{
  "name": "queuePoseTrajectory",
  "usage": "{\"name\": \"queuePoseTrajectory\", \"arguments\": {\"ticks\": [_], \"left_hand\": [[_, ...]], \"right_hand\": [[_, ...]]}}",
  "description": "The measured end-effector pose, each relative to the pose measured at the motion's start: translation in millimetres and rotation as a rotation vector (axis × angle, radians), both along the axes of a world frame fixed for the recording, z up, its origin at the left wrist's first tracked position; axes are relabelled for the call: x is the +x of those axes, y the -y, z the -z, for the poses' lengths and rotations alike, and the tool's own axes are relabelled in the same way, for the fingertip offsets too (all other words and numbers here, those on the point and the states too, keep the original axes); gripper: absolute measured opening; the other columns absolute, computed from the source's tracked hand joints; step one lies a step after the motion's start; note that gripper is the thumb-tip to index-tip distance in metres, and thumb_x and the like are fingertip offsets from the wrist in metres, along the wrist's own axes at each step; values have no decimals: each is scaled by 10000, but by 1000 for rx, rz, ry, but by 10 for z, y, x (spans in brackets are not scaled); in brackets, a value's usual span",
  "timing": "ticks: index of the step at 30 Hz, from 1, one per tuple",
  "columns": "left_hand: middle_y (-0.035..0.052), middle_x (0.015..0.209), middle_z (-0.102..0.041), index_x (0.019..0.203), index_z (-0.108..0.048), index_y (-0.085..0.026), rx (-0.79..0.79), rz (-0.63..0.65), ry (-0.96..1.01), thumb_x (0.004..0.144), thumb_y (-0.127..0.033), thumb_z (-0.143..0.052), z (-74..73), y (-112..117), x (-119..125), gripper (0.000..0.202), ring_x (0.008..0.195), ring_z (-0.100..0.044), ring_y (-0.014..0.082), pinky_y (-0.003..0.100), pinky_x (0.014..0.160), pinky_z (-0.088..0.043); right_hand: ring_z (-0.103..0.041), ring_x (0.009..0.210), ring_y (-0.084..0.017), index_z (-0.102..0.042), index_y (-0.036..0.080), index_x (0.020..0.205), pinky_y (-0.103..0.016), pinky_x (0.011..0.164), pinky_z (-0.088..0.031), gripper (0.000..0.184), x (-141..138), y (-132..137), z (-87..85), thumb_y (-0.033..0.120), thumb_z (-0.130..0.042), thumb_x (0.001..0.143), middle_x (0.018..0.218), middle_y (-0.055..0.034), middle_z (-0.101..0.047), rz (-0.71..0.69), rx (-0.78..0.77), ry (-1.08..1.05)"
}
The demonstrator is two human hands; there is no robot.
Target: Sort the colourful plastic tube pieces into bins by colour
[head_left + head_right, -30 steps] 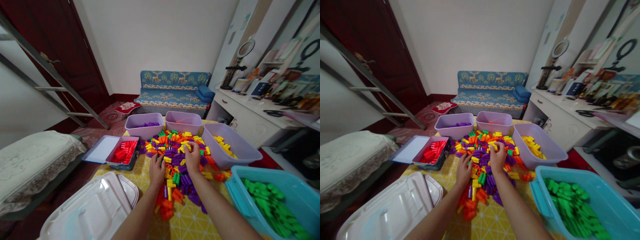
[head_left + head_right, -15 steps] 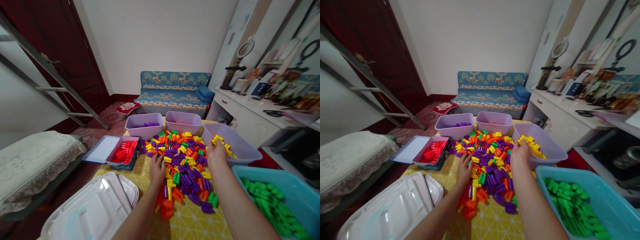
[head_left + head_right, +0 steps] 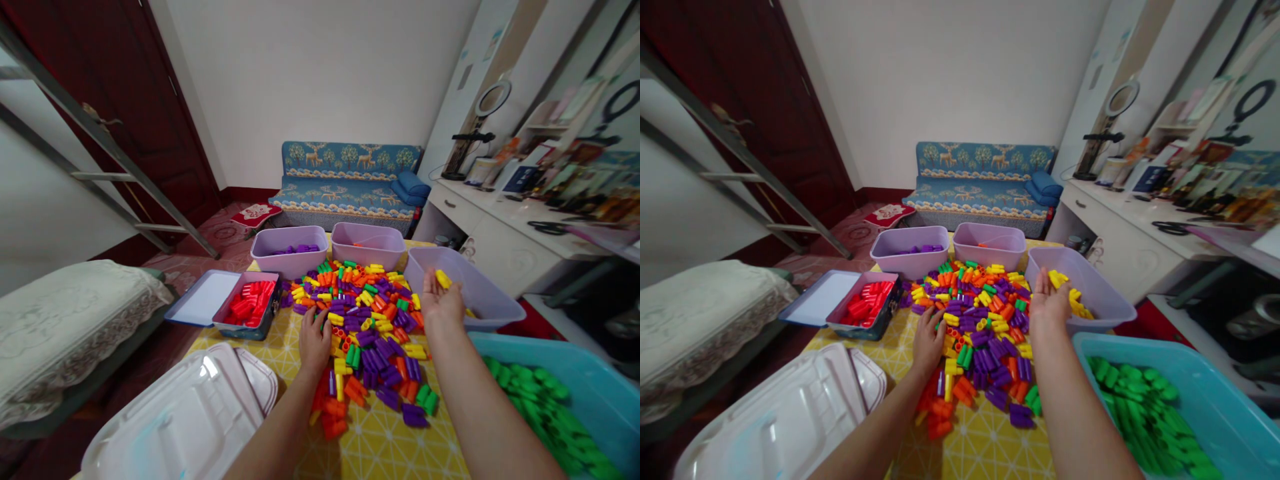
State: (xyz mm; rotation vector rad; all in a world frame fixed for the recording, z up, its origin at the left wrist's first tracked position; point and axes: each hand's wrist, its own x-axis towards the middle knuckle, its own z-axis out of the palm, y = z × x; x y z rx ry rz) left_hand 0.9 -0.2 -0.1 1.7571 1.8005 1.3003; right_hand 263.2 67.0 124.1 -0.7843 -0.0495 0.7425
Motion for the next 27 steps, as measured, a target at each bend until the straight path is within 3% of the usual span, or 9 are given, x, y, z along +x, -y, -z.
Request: {"name": "queuePoseTrajectory", "arguments": {"ticks": [7,12,14,16,18,21,24,27], "left_hand": [[115,1328,-551,1170,-681,-215,-13,7,-22,901,-290,-480,-1,-3,-2,343,1275,-477,259,458,1112,-376],[105,1330,-552,1174,-677,-224,1,3,-9,899,-287,-482,9,-1,0,343,1278,-478,253,456,1122,-366],[99,1327,-555,1169,-679,-229,-1,-1,-3,895,-285,-486,4,-1,2,340,1281,-477,255,459,1121,-366],[98,1326,-555,1160,-684,-229,-6,2,-3,894,-288,-486,0,-1,3,336,1280,-477,258,461,1118,-370],[100,1329,-553,1156,-685,-227,-5,7,-6,897,-293,-482,-2,-1,3,336,1282,-475,260,460,1116,-373],[104,1323,-554,1155,-686,-226,3,4,-12,898,-292,-481,-4,0,3,335,1277,-477,263,465,1113,-376],[111,1311,-559,1151,-689,-221,8,3,-20,897,-283,-483,-8,2,4,332,1267,-485,265,472,1107,-381],[111,1312,-558,1151,-687,-218,12,4,-21,899,-279,-482,-9,1,7,330,1268,-484,266,475,1107,-383]], "right_hand": [[-640,1063,-80,-524,214,940,-298,985,-493,264,-133,224,-44,371,-315,975,1227,-75,-566,-99,18,49],[-643,1072,-145,-555,247,1007,-409,964,-495,279,-236,385,13,463,-416,899,1241,-60,-579,-188,-49,150],[-645,1058,-186,-598,232,1003,-436,963,-487,312,-329,545,130,483,-509,840,1171,-61,-628,-210,-136,313],[-641,1043,-233,-642,210,1003,-470,973,-466,367,-407,763,313,507,-566,800,1097,-78,-668,-218,-256,612],[-614,1068,-260,-666,200,1033,-491,996,-436,413,-433,1008,542,530,-552,814,1080,-99,-684,-209,-361,988],[-580,1112,-276,-664,182,1072,-503,1026,-402,425,-382,1340,893,513,-517,851,1130,-139,-671,-138,-400,1417],[-539,1183,-302,-603,158,1208,-524,1026,-398,507,-343,1549,1156,522,-474,880,1242,-180,-615,-109,-496,1584],[-476,1262,-320,-519,140,1314,-538,1053,-367,578,-415,1597,1279,531,-439,896,1333,-202,-546,-96,-587,1639]]}}
